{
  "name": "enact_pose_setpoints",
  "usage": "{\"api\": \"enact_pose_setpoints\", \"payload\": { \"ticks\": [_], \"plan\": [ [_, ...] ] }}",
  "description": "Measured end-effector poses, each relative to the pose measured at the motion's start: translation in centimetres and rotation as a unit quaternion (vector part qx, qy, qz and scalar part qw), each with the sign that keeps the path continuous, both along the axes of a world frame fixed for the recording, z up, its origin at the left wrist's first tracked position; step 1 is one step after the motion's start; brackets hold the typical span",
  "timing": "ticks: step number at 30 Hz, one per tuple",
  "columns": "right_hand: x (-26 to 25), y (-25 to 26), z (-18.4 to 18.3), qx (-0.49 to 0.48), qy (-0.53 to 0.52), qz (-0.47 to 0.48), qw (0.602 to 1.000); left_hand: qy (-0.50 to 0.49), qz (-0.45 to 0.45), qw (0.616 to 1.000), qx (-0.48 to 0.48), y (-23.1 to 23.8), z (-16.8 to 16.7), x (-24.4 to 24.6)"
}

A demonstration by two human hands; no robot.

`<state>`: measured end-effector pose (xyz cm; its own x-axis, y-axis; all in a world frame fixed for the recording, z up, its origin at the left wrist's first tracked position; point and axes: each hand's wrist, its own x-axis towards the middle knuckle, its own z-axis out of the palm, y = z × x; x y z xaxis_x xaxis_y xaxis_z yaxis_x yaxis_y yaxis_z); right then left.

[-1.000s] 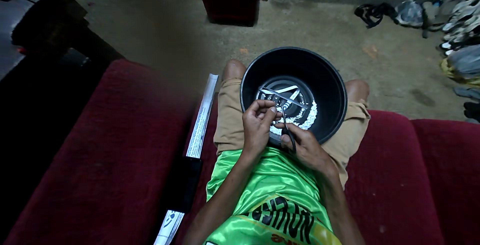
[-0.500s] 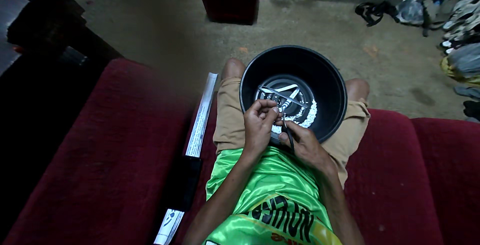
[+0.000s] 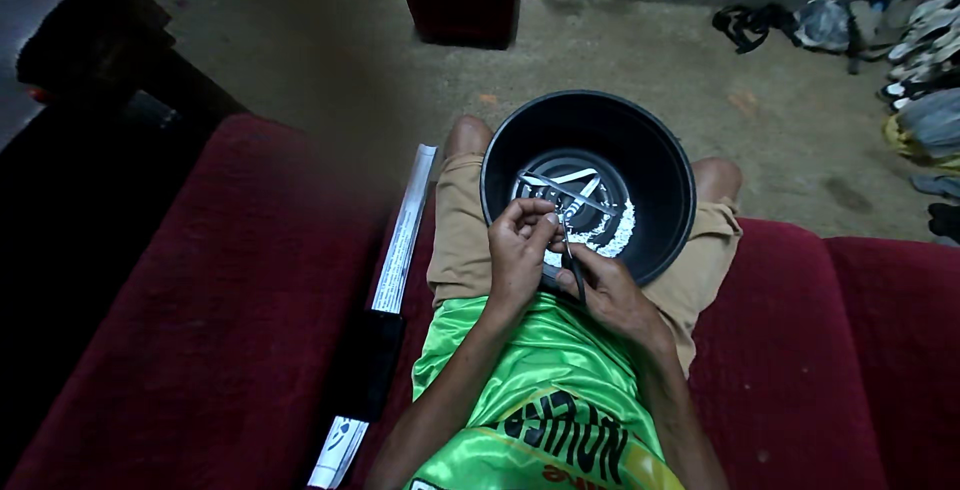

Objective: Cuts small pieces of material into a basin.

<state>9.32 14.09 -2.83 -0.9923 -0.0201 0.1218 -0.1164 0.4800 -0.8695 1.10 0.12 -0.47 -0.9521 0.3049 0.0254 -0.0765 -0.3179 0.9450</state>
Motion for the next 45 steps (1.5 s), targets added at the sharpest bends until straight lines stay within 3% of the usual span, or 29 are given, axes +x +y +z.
{"api": "enact_pose_setpoints", "payload": {
  "ticks": [31,45],
  "plan": [
    [-0.10,-0.04,-0.50,-0.019,0.011,-0.011,1.000,0.027,0.000,0.999,-0.037,-0.04,-0.27,-0.12],
    [0.16,0.33,0.12,-0.001,-0.009,0.011,1.000,-0.008,-0.006,1.000,-0.019,0.01,-0.10,-0.02]
  ]
}}
